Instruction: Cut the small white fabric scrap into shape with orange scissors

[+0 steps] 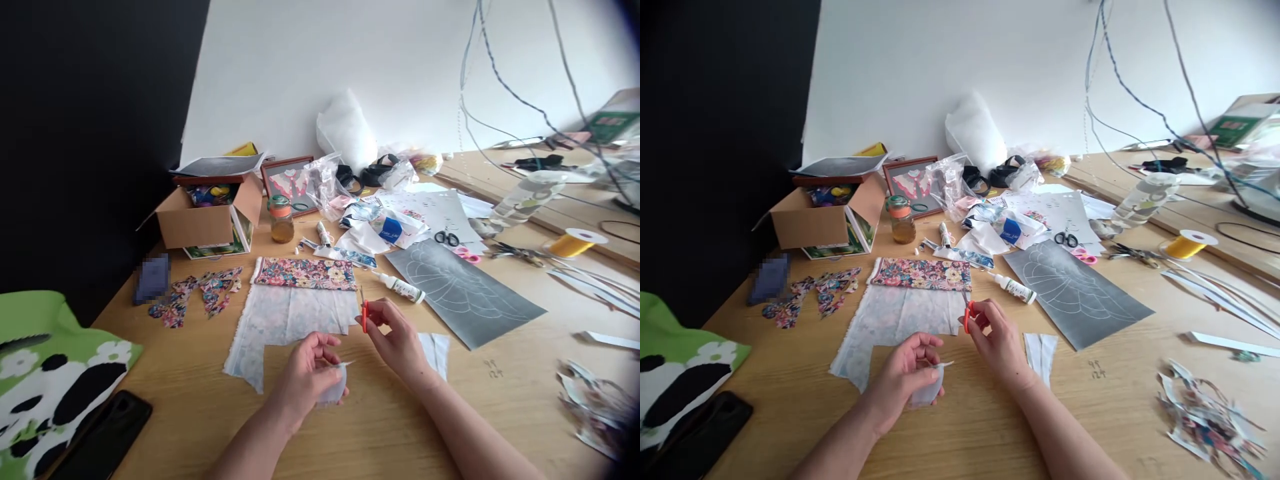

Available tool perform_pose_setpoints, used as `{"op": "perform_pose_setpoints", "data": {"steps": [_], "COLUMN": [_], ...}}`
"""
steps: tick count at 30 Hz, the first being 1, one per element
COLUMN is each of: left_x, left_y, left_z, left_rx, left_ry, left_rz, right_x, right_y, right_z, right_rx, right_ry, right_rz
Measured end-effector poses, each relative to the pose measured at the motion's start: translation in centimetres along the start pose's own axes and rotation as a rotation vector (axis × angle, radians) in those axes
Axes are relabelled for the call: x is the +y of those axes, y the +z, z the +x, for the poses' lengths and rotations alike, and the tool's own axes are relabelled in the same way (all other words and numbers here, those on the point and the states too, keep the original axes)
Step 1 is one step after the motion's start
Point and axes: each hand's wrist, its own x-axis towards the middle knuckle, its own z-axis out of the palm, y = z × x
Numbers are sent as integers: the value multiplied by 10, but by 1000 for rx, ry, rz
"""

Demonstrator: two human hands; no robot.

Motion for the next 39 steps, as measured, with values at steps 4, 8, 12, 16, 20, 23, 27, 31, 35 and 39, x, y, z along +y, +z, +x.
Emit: {"op": "perform_pose_setpoints", "data": {"steps": [4, 8, 12, 16, 20, 23, 27, 31, 35, 39], "left_x": [-7, -9, -9, -7, -1, 6, 18, 30, 39, 42], "left_y": [5, 6, 4, -2, -6, -4, 1, 6, 11, 15], "left_z": [-2, -5, -3, 0, -2, -8, -16, -22, -27, -29], "left_rx": [-72, -86, -25, 6, 85, 107, 78, 34, -15, 17], "left_ry": [5, 3, 55, 154, 287, 355, 315, 357, 452, 487], "left_rz": [149, 218, 246, 340, 592, 806, 946, 995, 974, 985], "right_x": [-5, -11, -20, -28, -31, -31, -32, -34, -38, -46], "right_y": [3, 6, 7, 7, 10, 11, 11, 11, 12, 9], "right_z": [0, 1, 2, 0, -2, -4, -5, -6, -7, -8], "right_rx": [-76, -181, -264, -380, -436, -426, -421, -373, -367, -373], "right_ry": [176, 309, 315, 317, 306, 293, 305, 363, 425, 430], "right_rz": [213, 507, 676, 788, 826, 849, 867, 938, 1076, 1086]}}
